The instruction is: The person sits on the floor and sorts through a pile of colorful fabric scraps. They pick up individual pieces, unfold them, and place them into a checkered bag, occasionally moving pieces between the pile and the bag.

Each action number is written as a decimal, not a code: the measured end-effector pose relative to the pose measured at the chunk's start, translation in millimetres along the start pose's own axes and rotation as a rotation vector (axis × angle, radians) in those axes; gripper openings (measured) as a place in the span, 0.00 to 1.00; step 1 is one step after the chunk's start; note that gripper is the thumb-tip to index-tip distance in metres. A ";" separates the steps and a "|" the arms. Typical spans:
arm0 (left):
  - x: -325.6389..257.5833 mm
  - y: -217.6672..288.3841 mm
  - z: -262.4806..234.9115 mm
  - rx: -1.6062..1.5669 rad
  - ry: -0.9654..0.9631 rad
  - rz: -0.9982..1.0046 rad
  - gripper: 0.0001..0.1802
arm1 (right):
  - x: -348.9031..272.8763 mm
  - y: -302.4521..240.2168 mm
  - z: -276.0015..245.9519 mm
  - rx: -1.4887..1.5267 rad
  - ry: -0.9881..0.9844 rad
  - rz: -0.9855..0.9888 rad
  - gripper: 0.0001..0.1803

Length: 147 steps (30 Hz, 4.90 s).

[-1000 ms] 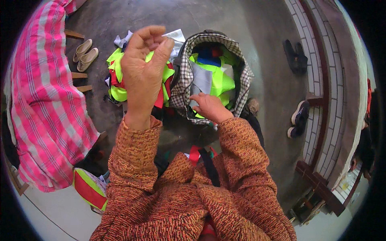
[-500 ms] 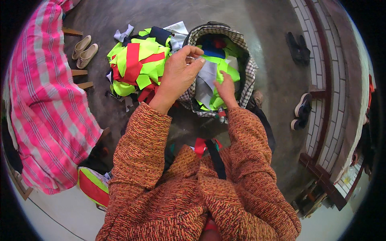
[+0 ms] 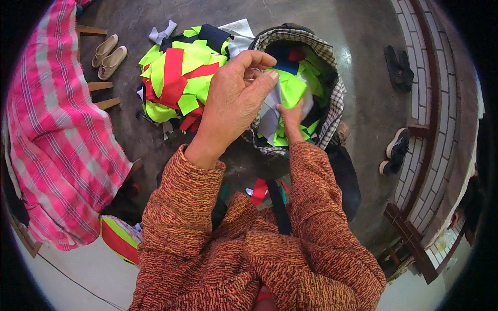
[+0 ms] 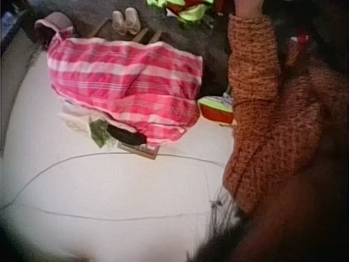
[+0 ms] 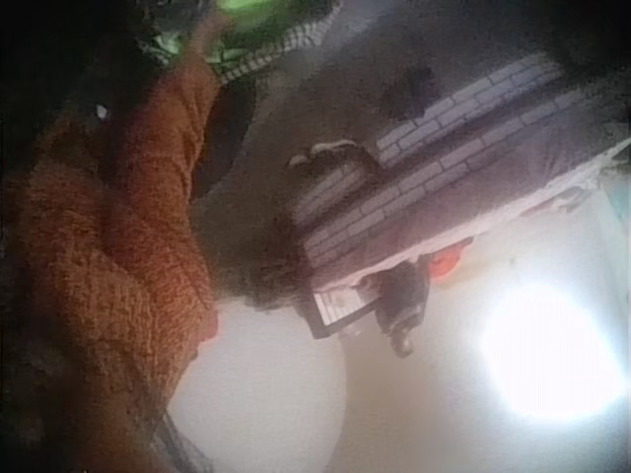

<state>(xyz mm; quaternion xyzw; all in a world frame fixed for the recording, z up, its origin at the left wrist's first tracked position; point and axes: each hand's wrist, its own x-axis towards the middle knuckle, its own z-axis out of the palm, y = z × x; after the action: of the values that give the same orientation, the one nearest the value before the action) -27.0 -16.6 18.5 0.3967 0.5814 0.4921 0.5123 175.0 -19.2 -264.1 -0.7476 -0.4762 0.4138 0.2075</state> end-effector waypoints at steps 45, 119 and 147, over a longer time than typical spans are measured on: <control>12.9 1.4 -2.9 0.123 0.079 -0.017 0.14 | -58.6 -161.2 -190.2 0.961 -0.213 -0.163 0.16; -1.5 -41.0 71.9 -0.115 -0.024 0.054 0.20 | -89.2 -185.7 -173.7 0.288 0.048 -0.830 0.21; 4.1 -29.6 58.5 -0.443 0.027 -0.129 0.22 | -70.5 -186.4 -188.4 0.984 0.089 -0.294 0.18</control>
<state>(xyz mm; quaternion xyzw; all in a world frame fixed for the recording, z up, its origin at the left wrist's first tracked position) 31.3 -8.9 -10.8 0.2302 0.4901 0.5791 0.6094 213.7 20.1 4.5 -0.5035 -0.3162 0.5230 0.6108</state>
